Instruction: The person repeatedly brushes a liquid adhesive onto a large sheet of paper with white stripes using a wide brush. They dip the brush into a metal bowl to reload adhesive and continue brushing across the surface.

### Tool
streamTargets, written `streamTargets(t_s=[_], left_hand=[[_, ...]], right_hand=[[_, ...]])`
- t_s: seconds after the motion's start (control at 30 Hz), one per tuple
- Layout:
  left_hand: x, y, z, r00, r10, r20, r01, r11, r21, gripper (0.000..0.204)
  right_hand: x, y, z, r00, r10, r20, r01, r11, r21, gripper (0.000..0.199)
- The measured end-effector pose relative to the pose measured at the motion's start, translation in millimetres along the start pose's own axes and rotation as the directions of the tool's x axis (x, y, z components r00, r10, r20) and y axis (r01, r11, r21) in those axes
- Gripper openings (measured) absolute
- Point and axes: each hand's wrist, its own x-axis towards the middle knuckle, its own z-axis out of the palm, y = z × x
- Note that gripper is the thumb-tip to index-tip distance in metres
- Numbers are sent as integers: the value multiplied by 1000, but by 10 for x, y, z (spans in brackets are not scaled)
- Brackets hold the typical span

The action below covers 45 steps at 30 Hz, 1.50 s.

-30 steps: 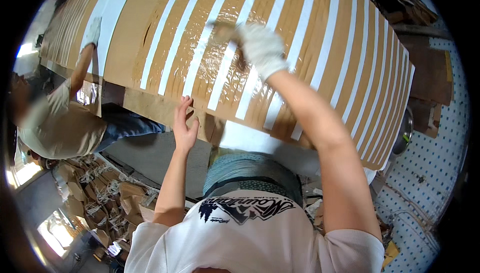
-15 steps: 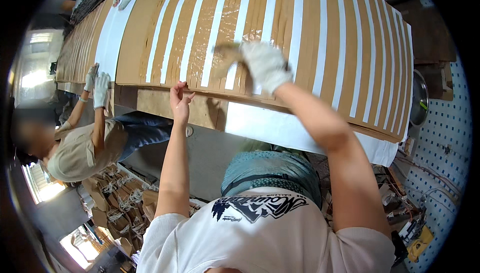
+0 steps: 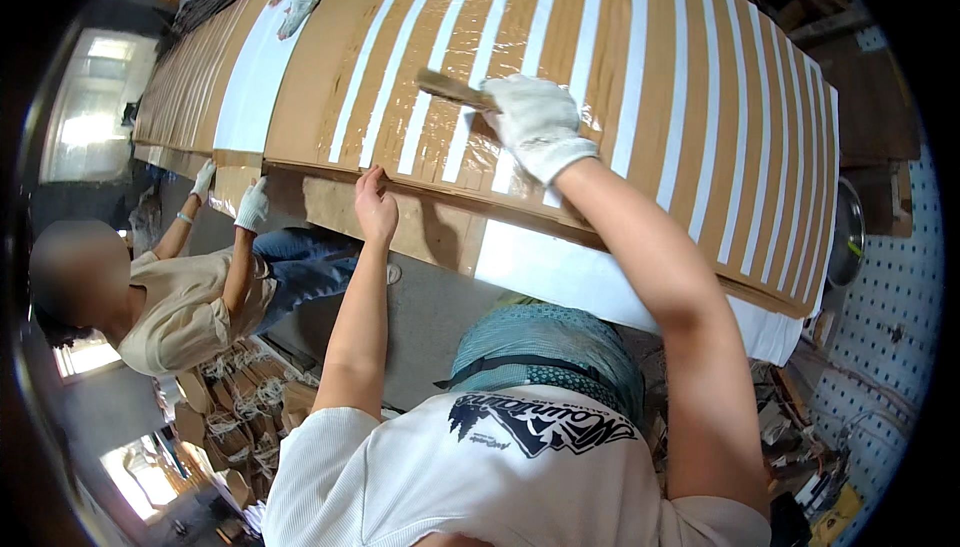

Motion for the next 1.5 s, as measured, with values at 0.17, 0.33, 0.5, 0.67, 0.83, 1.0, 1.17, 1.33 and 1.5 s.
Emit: streamTargets(t_s=[0.17,0.33,0.5,0.67,0.83,1.0,1.17,1.33,1.5], left_hand=[[208,-200,-220,971,209,-119,-195,973,120,57],[356,-265,-304,999,38,-15,-34,976,215,49],[284,-367,-408,996,90,16,-92,975,200,51],[313,-221,-423,997,66,39,-72,981,181,53],[332,-321,-411,994,104,44,-110,974,197,53],[219,-409,-321,999,21,50,-25,997,80,50],[-215,193,-56,995,-5,-102,-8,992,-122,48],[-858,1658,676,957,254,142,-220,951,-218,41],[-1533,3050,1500,667,605,435,-663,748,-24,43]], right_hand=[[394,-638,642,988,-133,-82,127,989,-72,14],[-124,-873,1418,956,-272,-110,254,955,-151,19],[-130,-753,906,935,-242,258,210,967,146,26],[-38,-328,617,989,-19,145,25,999,-39,45],[-622,-195,539,962,-91,258,79,995,58,35],[-651,327,98,778,429,458,-594,740,316,50],[-1230,1186,-247,669,697,259,-599,298,743,52],[-2210,2251,-337,736,656,-167,-657,752,58,55],[-2724,2817,-247,697,708,-115,-716,695,-63,61]])
